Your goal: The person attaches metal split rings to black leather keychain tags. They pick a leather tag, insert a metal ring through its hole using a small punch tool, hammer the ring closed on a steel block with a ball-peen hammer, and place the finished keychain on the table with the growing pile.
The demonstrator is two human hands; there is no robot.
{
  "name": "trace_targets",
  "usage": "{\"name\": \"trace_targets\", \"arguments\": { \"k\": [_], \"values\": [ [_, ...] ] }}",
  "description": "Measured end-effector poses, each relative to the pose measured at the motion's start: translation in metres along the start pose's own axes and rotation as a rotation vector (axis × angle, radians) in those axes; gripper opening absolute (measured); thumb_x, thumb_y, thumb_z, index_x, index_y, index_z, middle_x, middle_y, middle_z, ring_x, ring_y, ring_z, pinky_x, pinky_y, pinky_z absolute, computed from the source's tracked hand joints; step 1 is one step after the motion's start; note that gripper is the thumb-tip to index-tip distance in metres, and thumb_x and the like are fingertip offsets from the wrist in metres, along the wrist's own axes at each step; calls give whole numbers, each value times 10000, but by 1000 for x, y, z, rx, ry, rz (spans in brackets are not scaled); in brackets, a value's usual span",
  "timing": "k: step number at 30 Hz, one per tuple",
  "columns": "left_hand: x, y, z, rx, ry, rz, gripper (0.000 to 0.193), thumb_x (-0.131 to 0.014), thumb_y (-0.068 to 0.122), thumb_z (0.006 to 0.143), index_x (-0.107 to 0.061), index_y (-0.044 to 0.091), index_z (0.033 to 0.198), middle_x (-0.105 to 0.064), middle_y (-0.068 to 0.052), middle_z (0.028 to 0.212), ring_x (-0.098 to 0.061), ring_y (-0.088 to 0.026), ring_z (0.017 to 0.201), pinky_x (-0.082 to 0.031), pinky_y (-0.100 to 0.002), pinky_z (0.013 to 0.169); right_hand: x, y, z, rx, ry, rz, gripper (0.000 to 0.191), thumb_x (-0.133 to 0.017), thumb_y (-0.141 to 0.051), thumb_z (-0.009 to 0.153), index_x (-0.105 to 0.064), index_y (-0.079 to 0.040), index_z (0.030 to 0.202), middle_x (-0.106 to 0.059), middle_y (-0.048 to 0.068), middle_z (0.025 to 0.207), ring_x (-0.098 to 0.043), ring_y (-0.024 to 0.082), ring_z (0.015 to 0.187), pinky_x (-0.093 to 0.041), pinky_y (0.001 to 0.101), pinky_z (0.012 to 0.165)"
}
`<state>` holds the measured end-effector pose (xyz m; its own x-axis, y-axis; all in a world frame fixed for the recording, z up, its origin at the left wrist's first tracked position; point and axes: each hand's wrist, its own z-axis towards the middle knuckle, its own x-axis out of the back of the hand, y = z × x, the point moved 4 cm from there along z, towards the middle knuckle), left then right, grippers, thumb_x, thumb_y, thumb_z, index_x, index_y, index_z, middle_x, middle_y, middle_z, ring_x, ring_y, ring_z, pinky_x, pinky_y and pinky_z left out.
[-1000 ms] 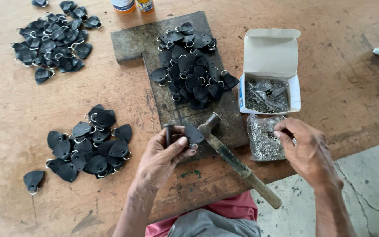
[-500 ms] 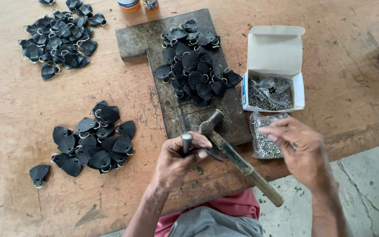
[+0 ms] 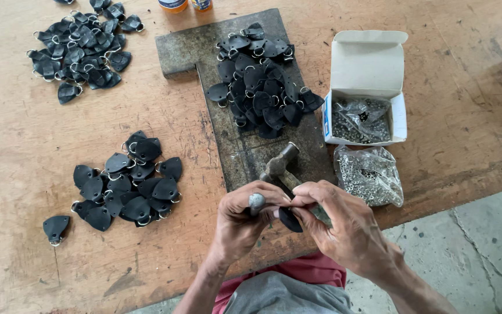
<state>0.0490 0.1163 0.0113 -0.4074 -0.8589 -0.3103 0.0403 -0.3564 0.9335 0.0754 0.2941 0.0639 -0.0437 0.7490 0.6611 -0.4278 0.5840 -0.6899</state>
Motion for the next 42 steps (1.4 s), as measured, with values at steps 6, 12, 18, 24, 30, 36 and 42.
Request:
{"name": "trace_targets", "arguments": {
  "k": [6,12,18,24,30,36,42],
  "values": [
    [-5,7,1,-24,73,147,189,-755,-4,901,-751,52,1081,-736,-76,1064,-715,-150,973,-629,-294,859,1,-1,-5,-60,-29,-27,421,-683,-170,928,-569,-43,1313,-760,115,1053,-768,211,943,-640,352,803],
    [-17,17,8,122,116,444,231,-748,-14,862,-774,60,1080,-706,-49,977,-660,-145,860,-573,-324,761,-5,18,-9,-215,32,49,381,-695,-184,925,-615,-56,1275,-769,122,1061,-772,212,946,-665,336,772],
    [-20,21,17,241,113,365,236,-753,-12,826,-764,47,1055,-670,-46,975,-651,-138,873,-575,-314,776,-1,26,-7,-206,95,206,315,-699,-150,936,-624,-42,1222,-764,128,1064,-774,199,943,-675,317,779],
    [-19,11,20,207,84,359,120,-768,-9,860,-742,-6,977,-679,-45,973,-657,-139,846,-538,-310,748,3,31,-8,-290,130,190,266,-723,-190,908,-673,-65,1138,-774,93,977,-777,167,850,-669,265,673],
    [-16,-13,19,494,179,-73,150,-728,-21,826,-725,29,967,-717,28,1050,-650,-71,666,-567,-251,509,54,83,10,-169,181,-442,147,-716,-149,963,-737,-112,1103,-735,108,1042,-672,231,935,-592,361,763],
    [-18,-18,22,471,197,-75,186,-759,-53,809,-745,21,980,-676,18,1105,-617,-43,674,-573,-206,531,74,161,49,-285,17,-645,94,-773,-106,908,-806,-98,995,-710,94,942,-642,233,897,-555,370,787],
    [-14,-24,18,500,210,-46,153,-793,-19,811,-758,-4,959,-674,-7,1017,-567,-67,624,-490,-218,486,64,170,57,-322,-63,-651,116,-762,-79,842,-801,-63,951,-700,103,917,-642,250,897,-540,411,828]
  ]
}}
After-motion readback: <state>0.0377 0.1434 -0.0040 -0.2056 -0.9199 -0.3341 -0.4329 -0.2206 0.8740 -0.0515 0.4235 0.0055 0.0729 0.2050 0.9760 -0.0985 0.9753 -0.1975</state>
